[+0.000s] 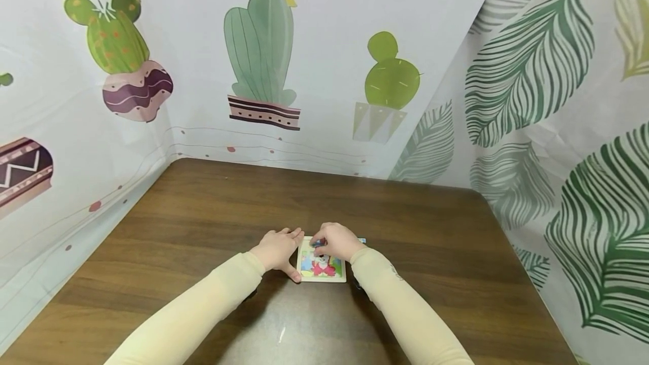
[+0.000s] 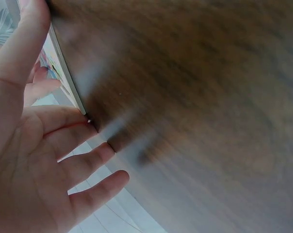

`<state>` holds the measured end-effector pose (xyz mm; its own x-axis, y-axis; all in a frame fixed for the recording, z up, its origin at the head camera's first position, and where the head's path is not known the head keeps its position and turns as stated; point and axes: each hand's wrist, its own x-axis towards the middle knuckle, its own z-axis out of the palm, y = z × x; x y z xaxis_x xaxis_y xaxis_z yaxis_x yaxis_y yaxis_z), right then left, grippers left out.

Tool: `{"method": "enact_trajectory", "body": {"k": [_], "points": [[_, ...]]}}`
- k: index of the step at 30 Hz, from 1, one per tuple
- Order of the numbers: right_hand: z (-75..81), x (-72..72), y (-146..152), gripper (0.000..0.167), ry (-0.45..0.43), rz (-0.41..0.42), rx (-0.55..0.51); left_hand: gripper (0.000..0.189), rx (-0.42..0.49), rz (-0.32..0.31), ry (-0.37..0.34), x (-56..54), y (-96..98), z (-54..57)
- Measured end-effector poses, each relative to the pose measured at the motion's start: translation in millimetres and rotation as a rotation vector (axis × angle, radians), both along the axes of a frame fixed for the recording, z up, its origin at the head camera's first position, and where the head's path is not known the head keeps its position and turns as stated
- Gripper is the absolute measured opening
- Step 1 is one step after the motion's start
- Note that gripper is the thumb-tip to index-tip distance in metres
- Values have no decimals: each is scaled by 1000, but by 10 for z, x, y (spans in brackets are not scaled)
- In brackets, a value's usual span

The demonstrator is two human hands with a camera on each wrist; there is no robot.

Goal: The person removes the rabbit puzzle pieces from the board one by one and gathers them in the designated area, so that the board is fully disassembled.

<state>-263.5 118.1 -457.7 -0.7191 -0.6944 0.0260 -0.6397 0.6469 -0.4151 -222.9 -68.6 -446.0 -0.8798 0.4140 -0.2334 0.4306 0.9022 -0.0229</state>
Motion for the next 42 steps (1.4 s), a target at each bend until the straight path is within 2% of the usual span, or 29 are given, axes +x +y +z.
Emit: {"method": "enact_trajectory", "body": {"k": [6, 16, 26, 35, 42], "points": [[-21, 5, -19, 23, 37, -9, 31, 117, -1, 0, 2, 3, -12, -3], [1, 27, -57, 20, 22, -63, 57, 118, -6, -11, 13, -5, -2, -14], [14, 51, -80, 28, 50, -117, 93, 117, -10, -6, 13, -9, -13, -22], [-1, 49, -76, 34, -49, -201, 6, 117, -2, -7, 8, 5, -15, -22], [-14, 29, -22, 30, -72, -190, -27, 116, -5, -3, 4, 12, -16, -13]]}}
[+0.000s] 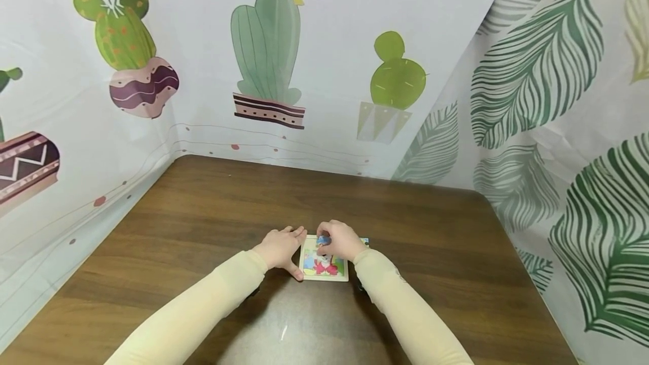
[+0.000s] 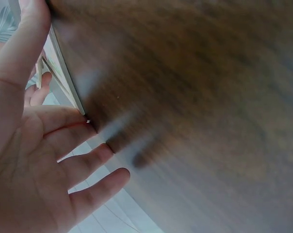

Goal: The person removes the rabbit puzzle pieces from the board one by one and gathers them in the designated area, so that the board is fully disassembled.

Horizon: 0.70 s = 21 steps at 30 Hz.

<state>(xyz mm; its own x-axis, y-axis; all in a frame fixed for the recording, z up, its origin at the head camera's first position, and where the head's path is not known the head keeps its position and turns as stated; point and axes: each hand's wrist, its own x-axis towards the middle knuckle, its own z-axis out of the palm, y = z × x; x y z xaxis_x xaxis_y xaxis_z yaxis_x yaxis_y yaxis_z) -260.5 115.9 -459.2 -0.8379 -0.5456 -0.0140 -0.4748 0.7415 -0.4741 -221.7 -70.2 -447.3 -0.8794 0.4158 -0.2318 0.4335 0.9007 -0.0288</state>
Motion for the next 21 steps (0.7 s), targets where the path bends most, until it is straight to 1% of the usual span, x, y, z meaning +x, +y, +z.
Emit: {"method": "enact_trajectory", "body": {"k": [5, 8, 10, 14, 16, 21], "points": [[-28, -48, 36, 16, -28, 2, -45, 117, 3, 7, -12, -1, -5, 7], [-52, -63, 32, 9, -14, -5, -61, 117, -2, 9, -14, -3, -7, 6], [-66, -61, 27, 9, 15, 0, -58, 116, -2, 10, -17, -2, -5, 11], [-69, -44, 23, 15, 77, 39, -26, 115, 9, 12, -23, 4, 2, 31], [-46, -30, 21, 17, 76, 63, -18, 115, 8, 14, -25, 8, 5, 37], [30, -12, 9, 16, 25, 112, -15, 116, 9, 19, -21, 15, 7, 42]]}}
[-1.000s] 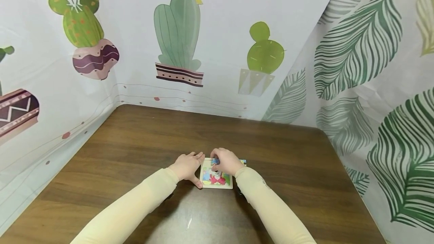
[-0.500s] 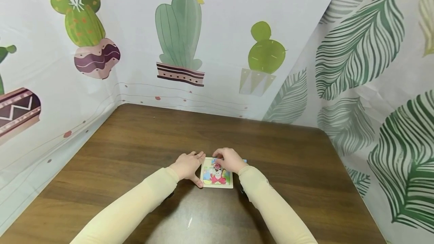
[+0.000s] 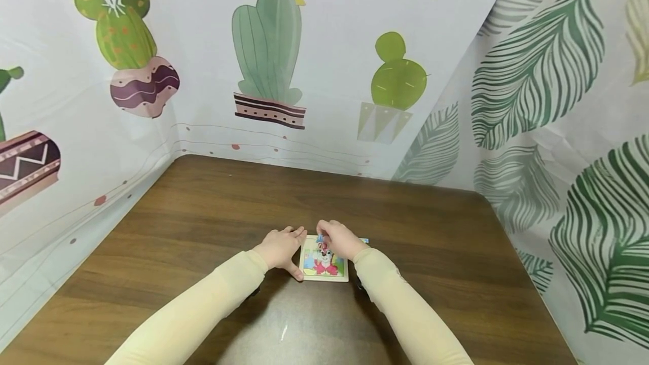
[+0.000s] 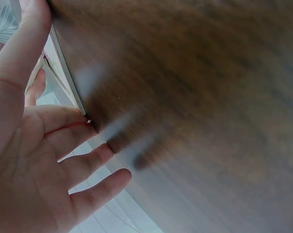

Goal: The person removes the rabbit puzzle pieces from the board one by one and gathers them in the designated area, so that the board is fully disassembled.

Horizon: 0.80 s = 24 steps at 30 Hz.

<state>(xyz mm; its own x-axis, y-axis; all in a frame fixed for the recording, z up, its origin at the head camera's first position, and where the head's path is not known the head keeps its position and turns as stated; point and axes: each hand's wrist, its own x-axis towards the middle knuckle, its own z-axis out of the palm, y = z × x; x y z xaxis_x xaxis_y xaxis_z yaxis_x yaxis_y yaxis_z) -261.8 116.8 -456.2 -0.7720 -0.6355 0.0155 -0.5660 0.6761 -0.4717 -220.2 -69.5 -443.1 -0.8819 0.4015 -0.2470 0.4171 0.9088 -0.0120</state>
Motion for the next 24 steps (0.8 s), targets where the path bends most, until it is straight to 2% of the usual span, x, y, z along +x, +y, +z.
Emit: {"method": "enact_trajectory", "body": {"k": [3, 9, 17, 24], "points": [[11, -15, 7, 13, -28, -15, -10, 116, 0, 1, -1, 0, 3, -2], [-69, -43, 63, 9, -109, -134, -121, 117, -3, -3, -7, 6, -2, 0], [-80, -99, 178, 17, -119, -184, -249, 118, 6, -7, 2, -11, -12, -13], [-36, -118, 292, 12, -122, -263, -229, 117, 4, -1, -8, -11, -20, -32]]}}
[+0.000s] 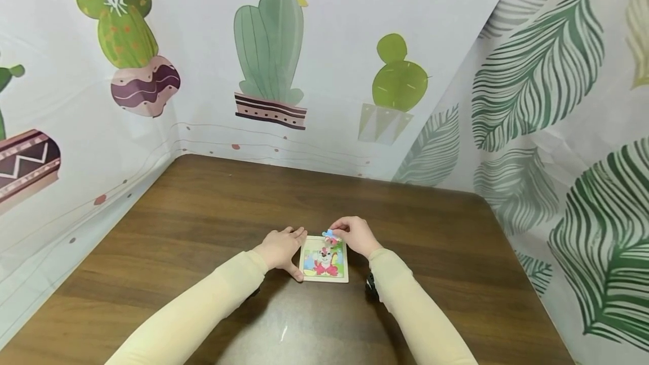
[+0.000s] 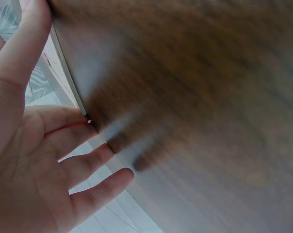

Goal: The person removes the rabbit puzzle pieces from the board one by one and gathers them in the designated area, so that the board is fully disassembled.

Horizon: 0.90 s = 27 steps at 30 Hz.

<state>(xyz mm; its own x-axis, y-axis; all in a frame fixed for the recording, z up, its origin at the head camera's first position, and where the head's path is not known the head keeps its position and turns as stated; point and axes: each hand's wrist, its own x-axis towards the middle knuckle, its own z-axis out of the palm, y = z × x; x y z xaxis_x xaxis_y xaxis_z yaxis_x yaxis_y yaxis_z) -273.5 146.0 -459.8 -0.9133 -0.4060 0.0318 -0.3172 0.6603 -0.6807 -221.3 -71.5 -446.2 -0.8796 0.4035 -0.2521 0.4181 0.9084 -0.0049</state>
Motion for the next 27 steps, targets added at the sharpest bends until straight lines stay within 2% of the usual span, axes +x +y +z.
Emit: {"method": "enact_trajectory", "body": {"k": [5, 8, 15, 22, 27], "points": [[46, 21, 113, 8, -1, -27, 18, 117, -7, -4, 4, 0, 0, -2], [32, 13, 191, 8, 20, -18, 22, 118, -18, -2, -1, 1, 7, 1], [-5, -25, 387, 9, 22, -54, 31, 118, -25, 5, -15, -1, 15, -9], [4, -43, 650, 9, 13, -13, 56, 118, -45, 10, -21, -18, 35, -18], [9, -27, 812, 9, 7, -18, 81, 119, -58, 9, -28, -20, 43, 1]]}}
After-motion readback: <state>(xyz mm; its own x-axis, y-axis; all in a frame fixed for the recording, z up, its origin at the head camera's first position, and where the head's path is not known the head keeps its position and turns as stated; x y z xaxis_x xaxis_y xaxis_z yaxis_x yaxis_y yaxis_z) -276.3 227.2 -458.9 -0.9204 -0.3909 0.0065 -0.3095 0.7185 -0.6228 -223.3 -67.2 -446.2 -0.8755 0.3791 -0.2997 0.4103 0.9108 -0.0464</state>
